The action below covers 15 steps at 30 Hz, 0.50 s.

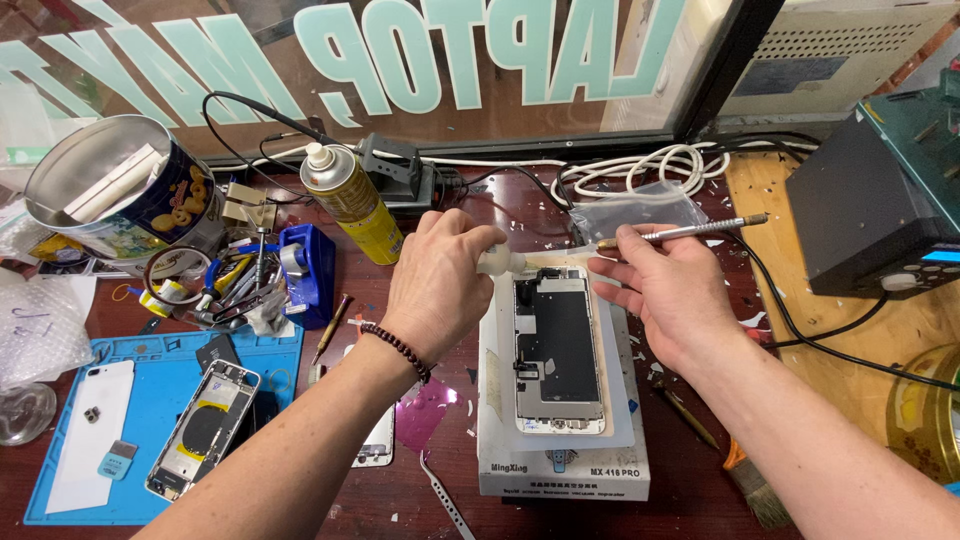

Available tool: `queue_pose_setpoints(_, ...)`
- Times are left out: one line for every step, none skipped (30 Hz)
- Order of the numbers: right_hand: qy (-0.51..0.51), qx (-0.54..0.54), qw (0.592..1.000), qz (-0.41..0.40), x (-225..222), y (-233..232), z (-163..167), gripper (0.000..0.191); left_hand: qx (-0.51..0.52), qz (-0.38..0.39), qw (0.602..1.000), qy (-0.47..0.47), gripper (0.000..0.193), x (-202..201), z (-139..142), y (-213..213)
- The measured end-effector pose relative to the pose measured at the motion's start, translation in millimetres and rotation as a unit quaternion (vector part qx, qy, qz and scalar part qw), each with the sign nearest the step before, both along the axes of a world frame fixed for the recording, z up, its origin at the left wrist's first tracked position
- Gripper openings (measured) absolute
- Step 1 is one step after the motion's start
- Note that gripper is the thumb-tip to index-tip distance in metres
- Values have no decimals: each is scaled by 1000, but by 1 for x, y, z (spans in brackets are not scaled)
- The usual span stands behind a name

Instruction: The person uses a small screwdriver to remove screws from a disassembled smartphone placed on a white box. They then apply a liquid from a small bottle to the phone's internal components and continue to adjust parts with the screwdriver.

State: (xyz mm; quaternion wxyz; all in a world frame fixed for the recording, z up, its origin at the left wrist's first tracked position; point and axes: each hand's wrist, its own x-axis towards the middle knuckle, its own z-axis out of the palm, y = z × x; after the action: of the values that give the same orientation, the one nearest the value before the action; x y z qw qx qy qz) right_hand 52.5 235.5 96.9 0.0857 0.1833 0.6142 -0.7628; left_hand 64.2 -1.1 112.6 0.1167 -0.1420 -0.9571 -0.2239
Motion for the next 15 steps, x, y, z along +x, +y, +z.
queue_pose_setpoints(3, -3, 1000, 1, 0, 0, 1, 15, 0, 0, 1000, 4, 43, 1, 0, 1)
queue_pose_setpoints(6, -7, 1000, 2, 1, 0, 1, 15, 0, 0, 1000, 7, 43, 1, 0, 1)
queue_pose_setpoints(9, -10, 1000, 3, 1, -1, 1, 15, 0, 2, 1000, 2, 43, 1, -1, 1)
queue_pose_setpoints(6, -11, 1000, -2, 1, -1, 1, 14, 0, 4, 1000, -2, 42, 1, -1, 1)
queue_pose_setpoints(4, -12, 1000, -5, 1, -2, 1, 14, -1, 6, 1000, -7, 42, 1, -1, 1)
queue_pose_setpoints(1, -14, 1000, -9, 1, -2, 1, 14, 2, 6, 1000, -5, 42, 1, -1, 1)
queue_pose_setpoints(2, -13, 1000, -8, 1, -3, 0, 14, 5, 5, 1000, -4, 41, 1, -2, 0)
queue_pose_setpoints(2, -11, 1000, -7, 2, -3, 0, 14, 8, 4, 1000, -2, 41, 1, -2, 0)
queue_pose_setpoints(3, -10, 1000, -6, 2, -3, 0, 14, 11, 2, 1000, 0, 41, 1, -2, -1)
queue_pose_setpoints(4, -13, 1000, -5, 1, -2, 0, 14, 13, 0, 1000, 2, 41, 1, -2, -1)
queue_pose_setpoints(4, -16, 1000, -5, 1, -2, -1, 14, 16, -1, 1000, 4, 41, 1, -2, -2)
queue_pose_setpoints(4, -19, 1000, -4, 1, -2, -1, 14, 18, -6, 1000, 10, 40, 1, -3, -3)
queue_pose_setpoints(4, -19, 1000, -3, 1, -1, -2, 14, 19, -11, 1000, 16, 40, 0, -3, -3)
queue_pose_setpoints(5, -19, 1000, -3, 1, -1, -2, 14, 21, -16, 999, 22, 40, 0, -3, -3)
queue_pose_setpoints(5, -19, 1000, -2, 1, -1, -3, 14, 23, -14, 999, 21, 39, 0, -4, -3)
